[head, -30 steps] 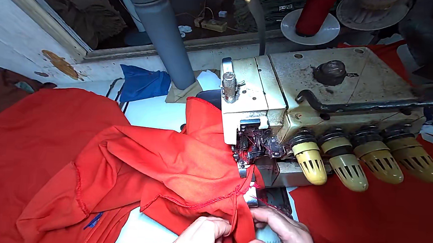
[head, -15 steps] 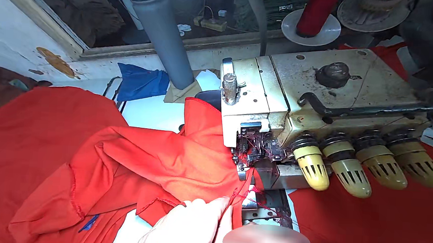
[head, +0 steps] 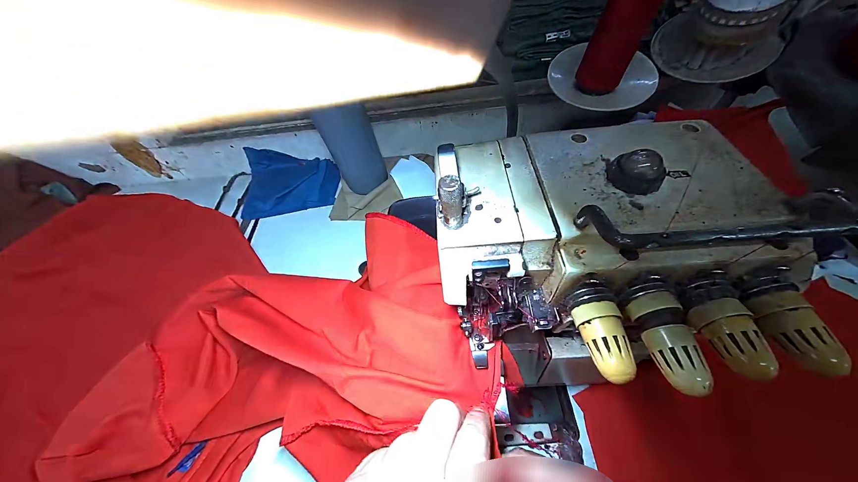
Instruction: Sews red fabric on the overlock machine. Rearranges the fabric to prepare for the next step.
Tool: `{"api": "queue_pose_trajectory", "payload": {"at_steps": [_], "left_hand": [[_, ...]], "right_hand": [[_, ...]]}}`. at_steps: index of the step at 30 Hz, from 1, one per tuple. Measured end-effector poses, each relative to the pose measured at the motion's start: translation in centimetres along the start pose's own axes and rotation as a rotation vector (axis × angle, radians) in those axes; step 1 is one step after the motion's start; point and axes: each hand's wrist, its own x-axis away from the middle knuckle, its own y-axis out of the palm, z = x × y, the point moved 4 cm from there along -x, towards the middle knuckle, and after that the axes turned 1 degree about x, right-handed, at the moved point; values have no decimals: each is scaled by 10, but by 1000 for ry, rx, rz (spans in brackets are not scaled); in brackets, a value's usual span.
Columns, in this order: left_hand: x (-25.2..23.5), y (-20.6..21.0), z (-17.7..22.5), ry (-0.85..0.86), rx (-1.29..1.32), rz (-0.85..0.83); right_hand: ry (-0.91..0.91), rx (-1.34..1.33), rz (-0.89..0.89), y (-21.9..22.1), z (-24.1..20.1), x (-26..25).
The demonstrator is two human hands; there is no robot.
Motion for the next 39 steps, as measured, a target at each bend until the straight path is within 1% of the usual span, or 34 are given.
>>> {"api": "queue_pose_trajectory", "payload": {"at_steps": [6, 10, 12, 16, 18, 20, 22, 24, 26, 29, 30, 31, 32, 33, 35, 36, 37, 38, 39], "left_hand": [[-11, 1, 5, 42, -83, 47], [-22, 1, 5, 65, -140, 87], [-25, 4, 5, 81, -128, 136], [-28, 10, 6, 84, -83, 140], [-27, 12, 3, 85, -66, 157], [-22, 10, -1, 70, -5, 129], [-11, 4, -7, 28, 154, 76], [3, -1, -14, -58, 421, 80], [16, 0, -23, -184, 742, 156], [25, 4, -35, -497, 1175, 307], [23, 5, -36, -574, 1263, 359], [21, 3, -37, -594, 1254, 399], [18, 0, -35, -558, 1166, 421], [17, -4, -32, -444, 1018, 422], [21, -7, -22, -77, 773, 367], [25, -4, -16, 97, 708, 335], [29, 2, -11, 222, 662, 282], [34, 9, -7, 287, 609, 228], [38, 15, -7, 309, 561, 182]], "right_hand": [[-9, -85, 77, -4, 3, -6], [-32, -72, 135, -5, 0, -13], [-45, -42, 170, -5, -1, -17], [-60, 51, 251, -3, -2, -20], [-61, 59, 254, -3, -3, -22], [-55, 49, 212, -5, -5, -21], [-21, 54, 171, -8, -9, -18], [15, 32, 159, -12, -13, -15], [36, -6, 149, -15, -14, -13], [43, -49, 128, -17, -13, -12], [43, -54, 122, -17, -13, -11], [45, -62, 117, -17, -14, -11], [51, -73, 112, -17, -15, -10], [55, -83, 104, -17, -16, -9], [60, -94, 86, -19, -19, -6], [59, -97, 77, -21, -20, -4], [56, -98, 65, -22, -20, -2], [58, -104, 52, -22, -21, -1], [66, -112, 40, -23, -22, 1]]}}
